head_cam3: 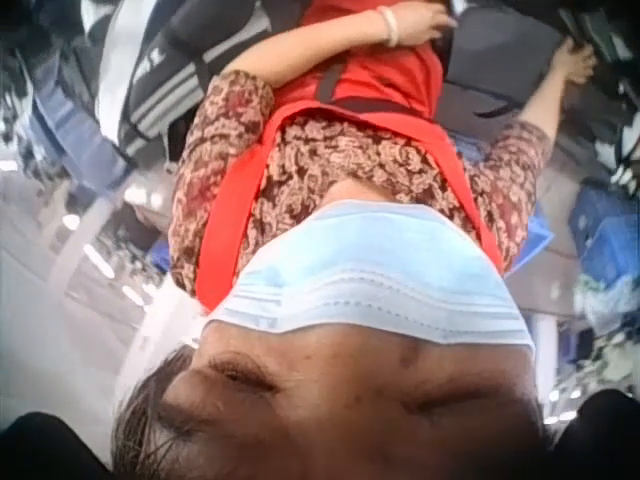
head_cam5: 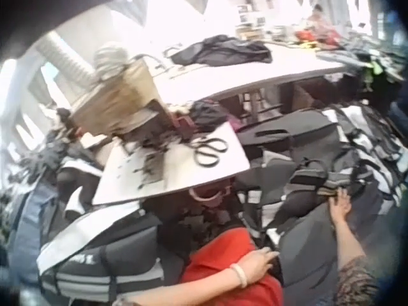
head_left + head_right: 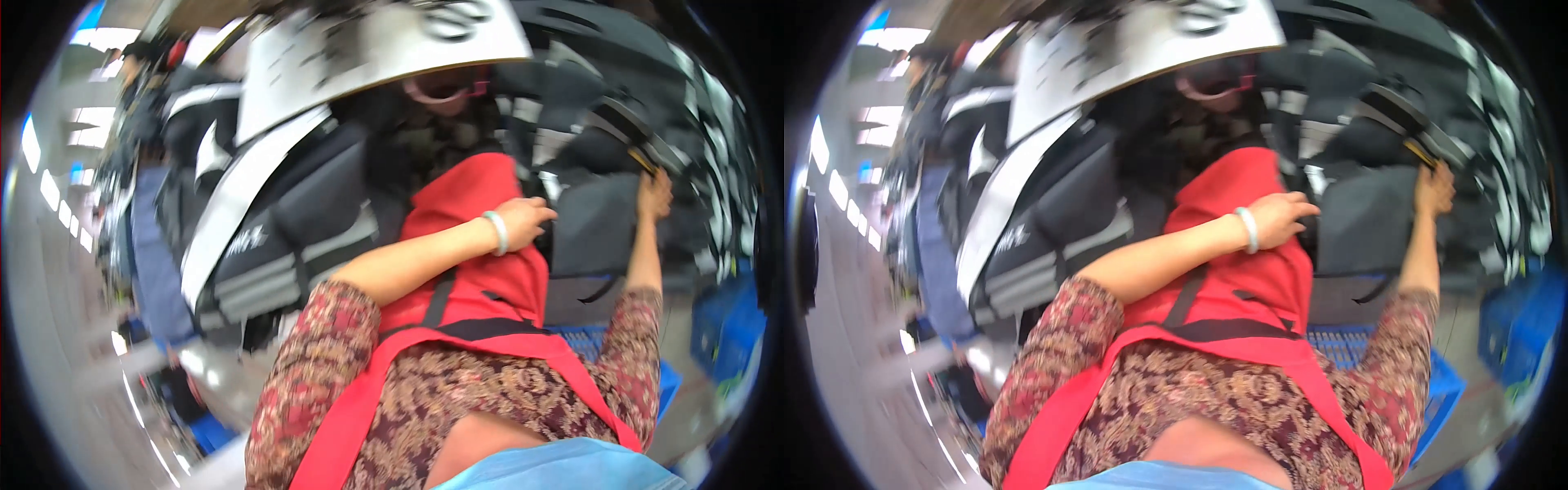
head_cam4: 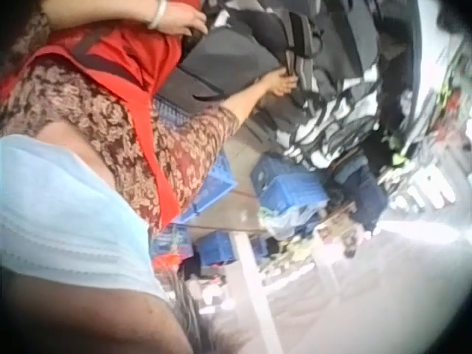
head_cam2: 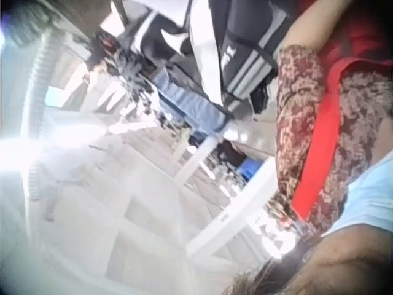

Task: Sewing components of black bags using an industrial sewing machine.

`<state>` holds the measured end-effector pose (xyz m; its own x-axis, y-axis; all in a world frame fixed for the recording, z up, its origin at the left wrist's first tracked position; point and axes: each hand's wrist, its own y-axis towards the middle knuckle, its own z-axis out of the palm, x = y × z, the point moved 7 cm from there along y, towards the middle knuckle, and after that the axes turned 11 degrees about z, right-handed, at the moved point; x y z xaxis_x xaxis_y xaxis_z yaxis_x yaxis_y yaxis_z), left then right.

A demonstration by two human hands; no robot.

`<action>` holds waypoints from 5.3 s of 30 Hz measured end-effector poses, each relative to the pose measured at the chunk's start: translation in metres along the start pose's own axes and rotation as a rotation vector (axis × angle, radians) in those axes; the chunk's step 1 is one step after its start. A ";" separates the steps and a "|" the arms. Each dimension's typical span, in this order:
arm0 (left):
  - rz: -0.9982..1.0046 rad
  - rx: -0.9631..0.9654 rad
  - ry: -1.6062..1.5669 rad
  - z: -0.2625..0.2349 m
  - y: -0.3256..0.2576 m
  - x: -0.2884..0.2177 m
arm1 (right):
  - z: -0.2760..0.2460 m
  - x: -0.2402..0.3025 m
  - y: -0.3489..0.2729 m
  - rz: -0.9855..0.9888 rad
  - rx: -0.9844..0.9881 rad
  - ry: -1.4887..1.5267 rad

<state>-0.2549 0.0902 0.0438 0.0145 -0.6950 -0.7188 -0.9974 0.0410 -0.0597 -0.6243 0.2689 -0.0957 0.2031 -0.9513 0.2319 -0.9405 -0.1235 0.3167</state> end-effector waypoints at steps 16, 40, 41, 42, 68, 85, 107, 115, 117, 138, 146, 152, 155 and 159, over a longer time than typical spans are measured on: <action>-0.183 -0.917 0.047 -0.167 -0.350 -0.076 | -0.122 0.200 -0.107 -0.325 0.646 1.000; -0.158 -1.725 -0.444 -0.175 -0.526 -0.071 | -0.441 0.533 -0.374 -1.486 0.837 1.138; -0.144 -1.609 -0.443 -0.180 -0.503 -0.079 | -0.469 0.543 -0.380 -1.533 0.678 1.188; -0.143 -1.457 -0.428 -0.183 -0.481 -0.086 | -0.478 0.552 -0.392 -1.617 0.617 1.126; 0.081 -0.880 -1.112 -0.161 -0.296 -0.108 | -0.382 0.353 -0.238 -1.173 0.592 1.076; -0.084 -0.434 -0.481 -0.304 -0.210 -0.027 | -0.402 0.469 -0.228 -1.121 1.069 0.818; -0.216 -0.851 -0.542 -0.398 -0.161 0.141 | -0.270 0.609 -0.166 -0.864 1.111 0.890; -0.199 -0.881 -0.542 -0.410 -0.163 0.162 | -0.255 0.632 -0.162 -0.816 1.090 0.902; -0.181 -0.888 -0.563 -0.413 -0.164 0.163 | -0.255 0.633 -0.164 -0.802 1.169 0.867; 0.032 -1.258 -0.398 -0.412 -0.195 0.138 | -0.343 0.569 -0.122 -0.973 0.575 0.905; 0.573 -1.039 -0.203 -0.295 -0.115 -0.036 | -0.358 0.420 -0.175 -0.800 0.772 0.440; 0.226 -0.835 0.361 -0.241 -0.214 0.013 | -0.372 0.231 -0.055 -0.309 0.640 0.818; -0.019 -0.866 0.578 -0.241 -0.275 0.059 | -0.368 0.175 -0.017 -0.274 0.645 0.962; -0.132 -0.889 0.627 -0.250 -0.307 0.094 | -0.423 0.170 -0.029 -0.337 0.505 1.109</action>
<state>0.0346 -0.1676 0.1675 0.3378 -0.9079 -0.2481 -0.6895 -0.4182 0.5913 -0.4469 0.2302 0.3232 0.3408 -0.1348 0.9304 -0.7473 -0.6393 0.1812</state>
